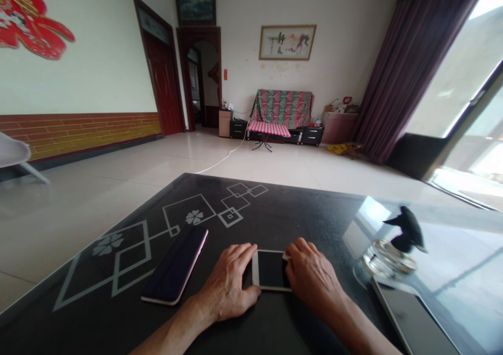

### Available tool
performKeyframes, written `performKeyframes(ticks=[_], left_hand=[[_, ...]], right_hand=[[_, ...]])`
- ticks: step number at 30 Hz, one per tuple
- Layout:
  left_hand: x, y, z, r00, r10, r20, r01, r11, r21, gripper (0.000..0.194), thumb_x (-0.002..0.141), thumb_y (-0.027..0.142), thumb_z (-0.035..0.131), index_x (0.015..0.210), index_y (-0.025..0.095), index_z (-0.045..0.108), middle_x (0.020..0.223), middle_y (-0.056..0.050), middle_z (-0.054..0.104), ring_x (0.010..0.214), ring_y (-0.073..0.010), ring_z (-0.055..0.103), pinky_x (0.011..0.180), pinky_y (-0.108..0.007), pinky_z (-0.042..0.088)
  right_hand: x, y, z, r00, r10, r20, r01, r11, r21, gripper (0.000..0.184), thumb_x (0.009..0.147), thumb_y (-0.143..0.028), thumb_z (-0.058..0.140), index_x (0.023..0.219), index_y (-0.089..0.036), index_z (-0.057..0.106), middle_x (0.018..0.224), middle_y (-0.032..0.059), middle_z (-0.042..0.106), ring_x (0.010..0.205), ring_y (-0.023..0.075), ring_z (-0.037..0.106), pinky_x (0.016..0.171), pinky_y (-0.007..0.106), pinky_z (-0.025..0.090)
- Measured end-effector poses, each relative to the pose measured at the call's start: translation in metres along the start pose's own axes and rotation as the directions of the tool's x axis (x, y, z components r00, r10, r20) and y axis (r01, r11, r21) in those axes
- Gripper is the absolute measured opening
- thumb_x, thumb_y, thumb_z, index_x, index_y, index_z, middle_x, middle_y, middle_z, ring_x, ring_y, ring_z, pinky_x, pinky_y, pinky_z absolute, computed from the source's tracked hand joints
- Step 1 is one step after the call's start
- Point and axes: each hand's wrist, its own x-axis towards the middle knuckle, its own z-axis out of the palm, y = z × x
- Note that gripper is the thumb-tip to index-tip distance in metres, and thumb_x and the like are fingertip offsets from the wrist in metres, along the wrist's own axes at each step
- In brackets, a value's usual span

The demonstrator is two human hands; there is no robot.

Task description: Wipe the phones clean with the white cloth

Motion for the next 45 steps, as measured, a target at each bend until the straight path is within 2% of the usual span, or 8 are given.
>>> performKeyframes(ticks=[4,7,11,18,25,31,40,45], left_hand=[[0.000,0.001,0.000,1.000,-0.005,0.007,0.005,1.000,0.002,0.072,0.064,0.022,0.061,0.134,0.010,0.046,0.135,-0.016,0.050,0.124,-0.0314,0.044,0.108,-0.048,0.034],[0.000,-0.002,0.002,1.000,0.006,0.000,-0.006,1.000,0.000,0.072,0.064,0.020,0.059,0.134,0.013,0.045,0.136,-0.015,0.050,0.124,-0.0314,0.045,0.107,-0.049,0.034],[0.000,-0.004,0.005,1.000,0.014,-0.010,-0.014,1.000,0.006,0.072,0.063,0.020,0.058,0.134,0.015,0.045,0.135,-0.014,0.051,0.124,-0.0315,0.045,0.106,-0.050,0.035],[0.001,-0.001,0.001,1.000,-0.001,0.004,0.001,1.000,0.009,0.072,0.064,0.022,0.060,0.134,0.011,0.046,0.136,-0.015,0.050,0.124,-0.0312,0.045,0.109,-0.048,0.033],[0.001,0.001,-0.001,1.000,-0.024,0.009,0.024,1.000,0.006,0.073,0.065,0.024,0.062,0.135,0.012,0.046,0.137,-0.016,0.049,0.126,-0.0312,0.044,0.109,-0.049,0.031],[0.001,0.003,-0.001,0.999,-0.022,0.023,0.022,1.000,0.003,0.072,0.064,0.022,0.060,0.134,0.011,0.046,0.137,-0.015,0.049,0.126,-0.0300,0.043,0.109,-0.047,0.032],[0.001,-0.001,0.002,0.999,-0.011,0.034,0.011,1.000,0.014,0.074,0.063,0.021,0.059,0.134,0.007,0.045,0.136,-0.017,0.049,0.125,-0.0305,0.043,0.110,-0.048,0.031],[0.002,0.001,0.000,1.000,-0.010,0.029,0.010,1.000,0.016,0.073,0.064,0.021,0.060,0.134,0.007,0.045,0.136,-0.017,0.049,0.125,-0.0301,0.043,0.109,-0.046,0.032]], right_hand=[[-0.005,-0.016,-0.001,0.987,-0.158,0.007,0.157,0.981,0.112,0.016,0.081,-0.009,0.047,0.081,-0.019,0.059,0.088,0.0059,0.056,0.082,0.0180,0.051,0.075,0.030,0.038],[-0.009,-0.028,-0.001,0.955,-0.297,0.005,0.288,0.930,0.226,0.019,0.083,-0.008,0.045,0.085,-0.019,0.060,0.089,0.0050,0.057,0.085,0.0179,0.051,0.080,0.030,0.038],[-0.010,-0.031,0.001,0.923,-0.384,-0.019,0.368,0.866,0.339,0.018,0.087,-0.011,0.045,0.087,-0.020,0.061,0.091,0.0035,0.058,0.086,0.0164,0.051,0.084,0.029,0.039],[0.001,-0.010,-0.002,0.973,-0.230,-0.010,0.223,0.933,0.284,0.024,0.089,-0.012,0.042,0.094,-0.020,0.064,0.094,0.0053,0.058,0.087,0.0173,0.052,0.082,0.029,0.040],[0.007,0.006,0.003,0.995,-0.101,-0.019,0.103,0.978,0.184,0.026,0.091,-0.014,0.039,0.093,-0.019,0.064,0.091,0.0075,0.057,0.086,0.0186,0.053,0.083,0.031,0.041],[0.000,-0.007,0.003,0.983,-0.181,-0.023,0.182,0.961,0.206,0.024,0.090,-0.012,0.040,0.092,-0.020,0.063,0.094,0.0066,0.057,0.089,0.0182,0.052,0.083,0.030,0.041],[-0.010,-0.029,0.004,0.921,-0.386,-0.046,0.372,0.838,0.399,0.023,0.086,-0.008,0.045,0.095,-0.020,0.062,0.094,0.0043,0.057,0.089,0.0172,0.050,0.086,0.030,0.040],[-0.004,-0.020,0.006,0.945,-0.321,-0.058,0.320,0.879,0.353,0.023,0.087,-0.009,0.043,0.094,-0.020,0.062,0.094,0.0045,0.058,0.088,0.0171,0.051,0.085,0.031,0.041]])
